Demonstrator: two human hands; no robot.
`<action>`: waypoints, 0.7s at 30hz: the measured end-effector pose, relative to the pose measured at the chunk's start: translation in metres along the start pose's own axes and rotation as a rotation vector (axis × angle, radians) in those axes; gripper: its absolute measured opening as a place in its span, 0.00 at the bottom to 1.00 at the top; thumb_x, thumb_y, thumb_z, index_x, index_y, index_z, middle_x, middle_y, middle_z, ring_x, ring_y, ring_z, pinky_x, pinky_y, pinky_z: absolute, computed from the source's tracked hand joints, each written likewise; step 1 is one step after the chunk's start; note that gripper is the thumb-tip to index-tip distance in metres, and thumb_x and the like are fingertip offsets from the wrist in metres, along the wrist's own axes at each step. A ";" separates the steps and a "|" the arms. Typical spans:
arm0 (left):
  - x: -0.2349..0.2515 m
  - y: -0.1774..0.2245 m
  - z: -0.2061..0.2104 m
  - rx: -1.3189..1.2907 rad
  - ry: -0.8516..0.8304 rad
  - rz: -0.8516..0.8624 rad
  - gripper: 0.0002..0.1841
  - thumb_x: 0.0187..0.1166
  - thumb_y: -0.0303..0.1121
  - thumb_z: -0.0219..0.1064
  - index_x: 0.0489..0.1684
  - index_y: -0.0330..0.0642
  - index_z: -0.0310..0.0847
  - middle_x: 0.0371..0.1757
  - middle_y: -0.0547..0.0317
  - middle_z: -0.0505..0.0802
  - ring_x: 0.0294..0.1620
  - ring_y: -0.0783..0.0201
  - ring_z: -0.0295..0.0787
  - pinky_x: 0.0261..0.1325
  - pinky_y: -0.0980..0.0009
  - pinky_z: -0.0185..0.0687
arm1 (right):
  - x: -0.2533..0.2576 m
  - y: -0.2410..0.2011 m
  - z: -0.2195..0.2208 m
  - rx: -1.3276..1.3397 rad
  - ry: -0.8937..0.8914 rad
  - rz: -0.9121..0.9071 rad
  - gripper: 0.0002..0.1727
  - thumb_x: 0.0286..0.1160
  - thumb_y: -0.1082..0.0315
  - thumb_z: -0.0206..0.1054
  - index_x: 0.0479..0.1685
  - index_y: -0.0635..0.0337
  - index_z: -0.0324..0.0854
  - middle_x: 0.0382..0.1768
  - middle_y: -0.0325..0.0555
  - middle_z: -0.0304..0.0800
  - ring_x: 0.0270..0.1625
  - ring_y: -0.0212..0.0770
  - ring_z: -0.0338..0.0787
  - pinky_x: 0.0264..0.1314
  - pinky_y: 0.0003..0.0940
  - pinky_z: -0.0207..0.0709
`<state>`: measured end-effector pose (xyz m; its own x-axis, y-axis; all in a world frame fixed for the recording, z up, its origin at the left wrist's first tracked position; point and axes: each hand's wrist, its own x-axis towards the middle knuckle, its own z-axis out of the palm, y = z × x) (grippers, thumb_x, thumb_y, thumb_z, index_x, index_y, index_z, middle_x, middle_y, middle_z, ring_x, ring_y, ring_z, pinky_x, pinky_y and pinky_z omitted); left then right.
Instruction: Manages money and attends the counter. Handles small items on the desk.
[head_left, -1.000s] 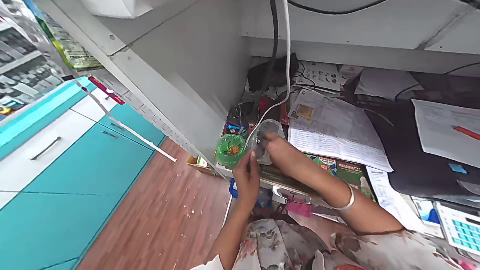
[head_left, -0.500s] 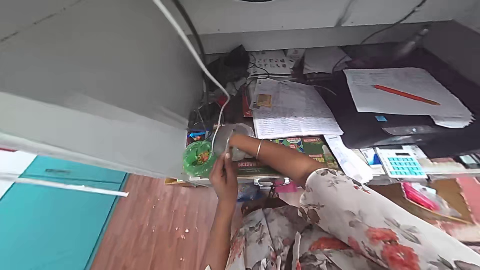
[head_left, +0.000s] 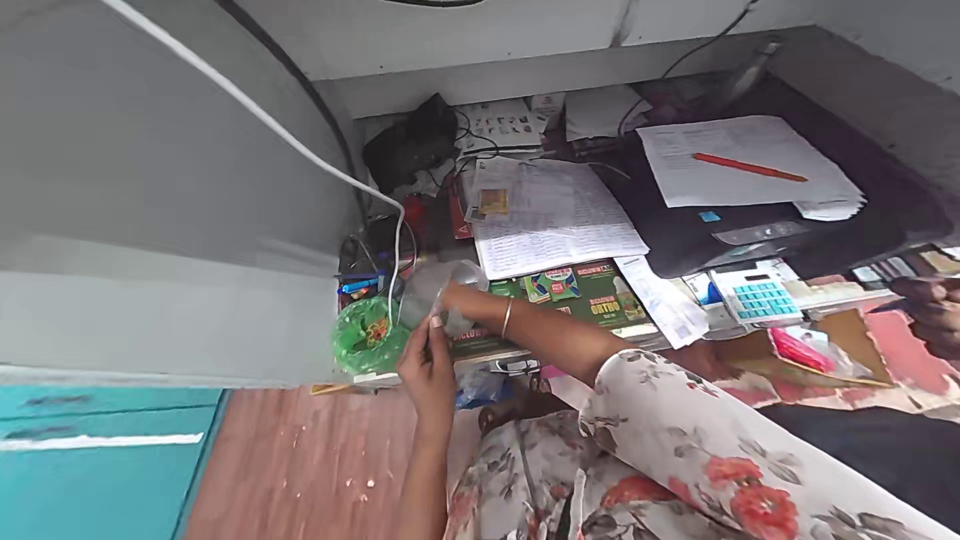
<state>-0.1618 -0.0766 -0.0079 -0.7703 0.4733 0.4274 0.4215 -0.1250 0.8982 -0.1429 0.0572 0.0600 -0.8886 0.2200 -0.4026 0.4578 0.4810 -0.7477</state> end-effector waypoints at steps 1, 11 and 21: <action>-0.001 -0.001 0.000 -0.001 -0.003 0.004 0.15 0.87 0.28 0.56 0.49 0.23 0.85 0.28 0.66 0.88 0.24 0.85 0.80 0.30 0.85 0.81 | 0.000 0.005 0.002 0.036 0.014 -0.009 0.21 0.87 0.70 0.58 0.70 0.80 0.74 0.69 0.73 0.79 0.74 0.59 0.79 0.80 0.50 0.67; -0.011 0.001 0.008 0.031 -0.099 -0.024 0.14 0.85 0.27 0.59 0.53 0.25 0.88 0.33 0.55 0.92 0.26 0.78 0.83 0.34 0.80 0.83 | 0.047 0.057 0.021 0.834 0.274 0.076 0.16 0.79 0.72 0.68 0.63 0.64 0.80 0.47 0.46 0.89 0.45 0.33 0.87 0.49 0.28 0.83; -0.031 0.011 0.006 -0.017 -0.121 -0.020 0.15 0.85 0.26 0.58 0.57 0.26 0.87 0.38 0.52 0.93 0.30 0.79 0.83 0.38 0.83 0.82 | 0.061 0.092 0.048 1.552 0.143 0.103 0.15 0.90 0.55 0.52 0.52 0.53 0.80 0.34 0.39 0.87 0.31 0.31 0.86 0.32 0.26 0.82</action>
<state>-0.1306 -0.0872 -0.0118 -0.7146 0.5776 0.3947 0.3974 -0.1292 0.9085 -0.1535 0.0745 -0.0587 -0.8065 0.3148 -0.5005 0.0154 -0.8350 -0.5500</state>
